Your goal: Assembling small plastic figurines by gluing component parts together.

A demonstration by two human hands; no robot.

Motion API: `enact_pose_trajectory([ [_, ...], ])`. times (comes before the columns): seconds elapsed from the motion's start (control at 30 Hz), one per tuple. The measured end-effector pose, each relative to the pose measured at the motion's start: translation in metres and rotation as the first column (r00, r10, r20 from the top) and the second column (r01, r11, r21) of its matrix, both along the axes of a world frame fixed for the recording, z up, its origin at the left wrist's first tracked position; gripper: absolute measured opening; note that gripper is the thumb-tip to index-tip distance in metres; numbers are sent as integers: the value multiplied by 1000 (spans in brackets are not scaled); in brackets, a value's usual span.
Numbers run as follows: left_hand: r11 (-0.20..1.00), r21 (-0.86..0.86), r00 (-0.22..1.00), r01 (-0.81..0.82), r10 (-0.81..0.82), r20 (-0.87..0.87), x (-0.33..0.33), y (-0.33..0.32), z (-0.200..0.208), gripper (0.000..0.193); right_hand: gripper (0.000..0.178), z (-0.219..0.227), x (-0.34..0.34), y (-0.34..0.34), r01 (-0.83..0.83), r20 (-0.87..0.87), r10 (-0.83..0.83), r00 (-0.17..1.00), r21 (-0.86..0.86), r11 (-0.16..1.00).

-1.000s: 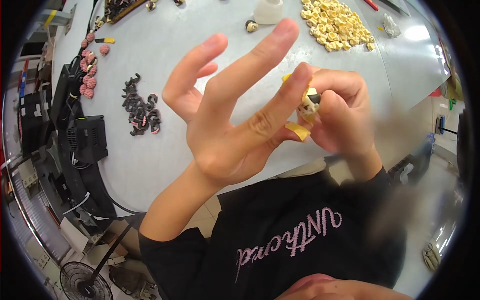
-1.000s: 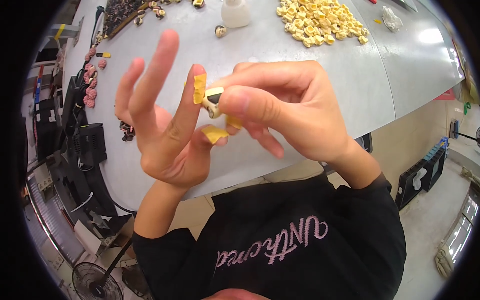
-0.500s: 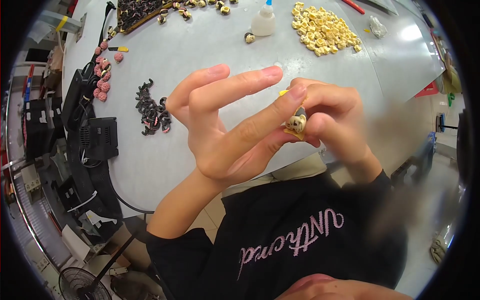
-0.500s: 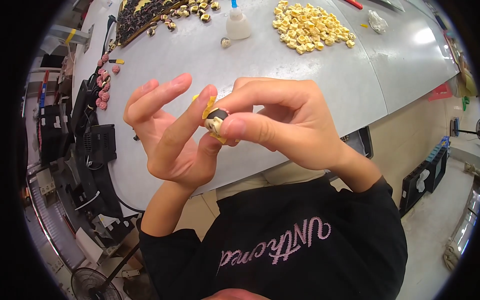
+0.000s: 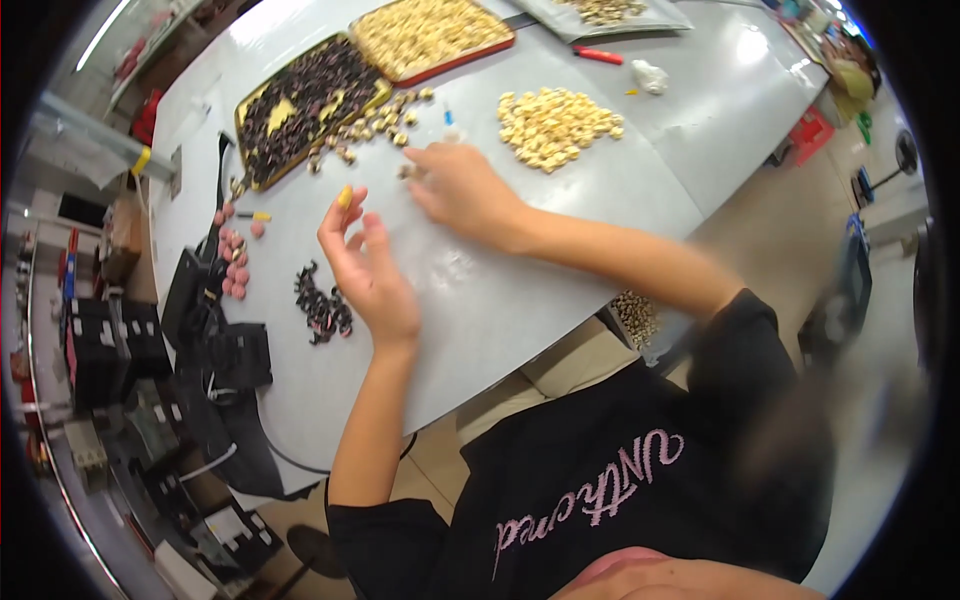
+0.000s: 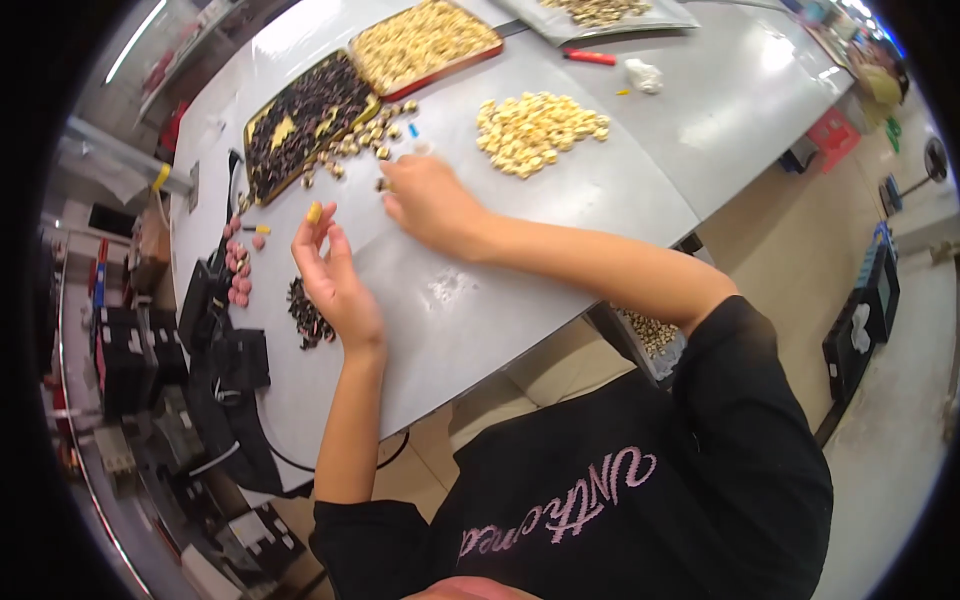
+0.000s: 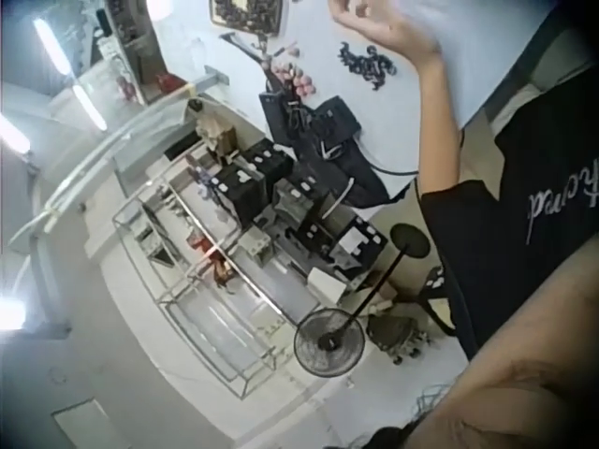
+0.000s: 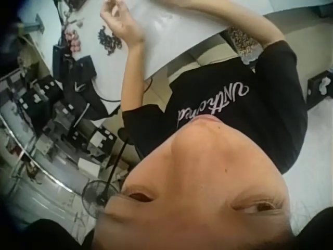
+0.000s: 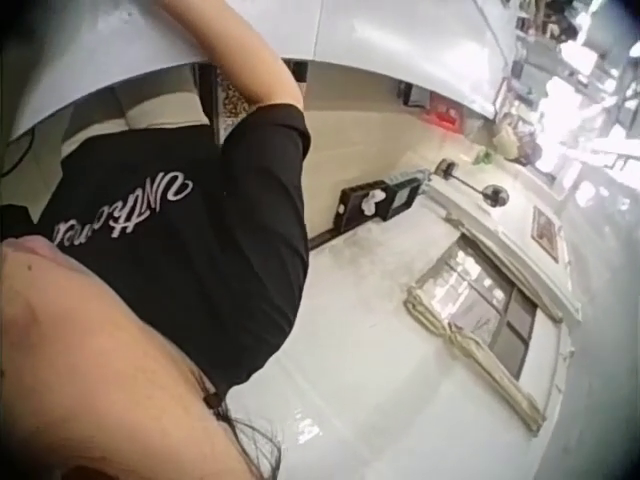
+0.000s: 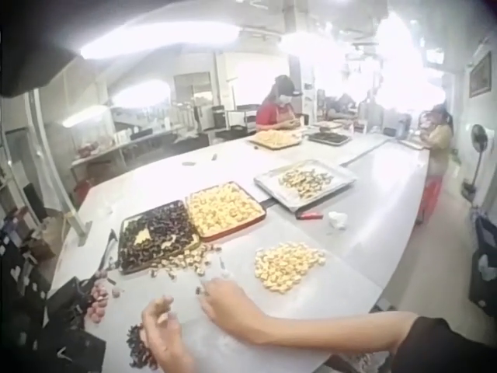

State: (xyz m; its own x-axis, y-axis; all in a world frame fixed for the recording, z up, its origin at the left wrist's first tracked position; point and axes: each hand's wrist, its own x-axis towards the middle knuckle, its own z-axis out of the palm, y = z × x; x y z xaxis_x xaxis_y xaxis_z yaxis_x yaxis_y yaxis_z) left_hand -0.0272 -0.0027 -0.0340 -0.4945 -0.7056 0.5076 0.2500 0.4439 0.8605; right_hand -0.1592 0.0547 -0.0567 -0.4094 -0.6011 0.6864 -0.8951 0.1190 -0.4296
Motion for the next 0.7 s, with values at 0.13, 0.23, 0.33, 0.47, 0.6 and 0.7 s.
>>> enact_pose_trajectory([
  [0.13, 985, 168, 999, 32, -36, 25, 5, -7, -4, 31, 25, 33, 24, 24, -19, 251, 62, 966, -169, 985],
  [0.23, 961, 263, 994, 86, -102, 47, 1, -5, -5, 31, 20, 49, -2, 73, 147, 185, -105, 977, -228, 963],
  [0.33, 742, 574, 932, 347, -342, -122, 10, -3, 5, 34, 18, 52, -81, 115, 365, -74, -393, 917, -249, 897],
  [0.47, 455, 687, 811, 568, -454, -369, 5, 3, 4, 40, 26, 2, -177, 170, 576, -238, -575, 783, -75, 814],
  [0.6, 245, 744, 747, 621, -472, -469, 6, 9, 9, 47, 35, -25, -202, 173, 559, -285, -502, 817, 172, 811],
  [0.7, 183, 700, 656, 690, -566, -499, 10, 8, 10, 51, 35, -23, -212, 175, 572, -288, -531, 797, 78, 817],
])
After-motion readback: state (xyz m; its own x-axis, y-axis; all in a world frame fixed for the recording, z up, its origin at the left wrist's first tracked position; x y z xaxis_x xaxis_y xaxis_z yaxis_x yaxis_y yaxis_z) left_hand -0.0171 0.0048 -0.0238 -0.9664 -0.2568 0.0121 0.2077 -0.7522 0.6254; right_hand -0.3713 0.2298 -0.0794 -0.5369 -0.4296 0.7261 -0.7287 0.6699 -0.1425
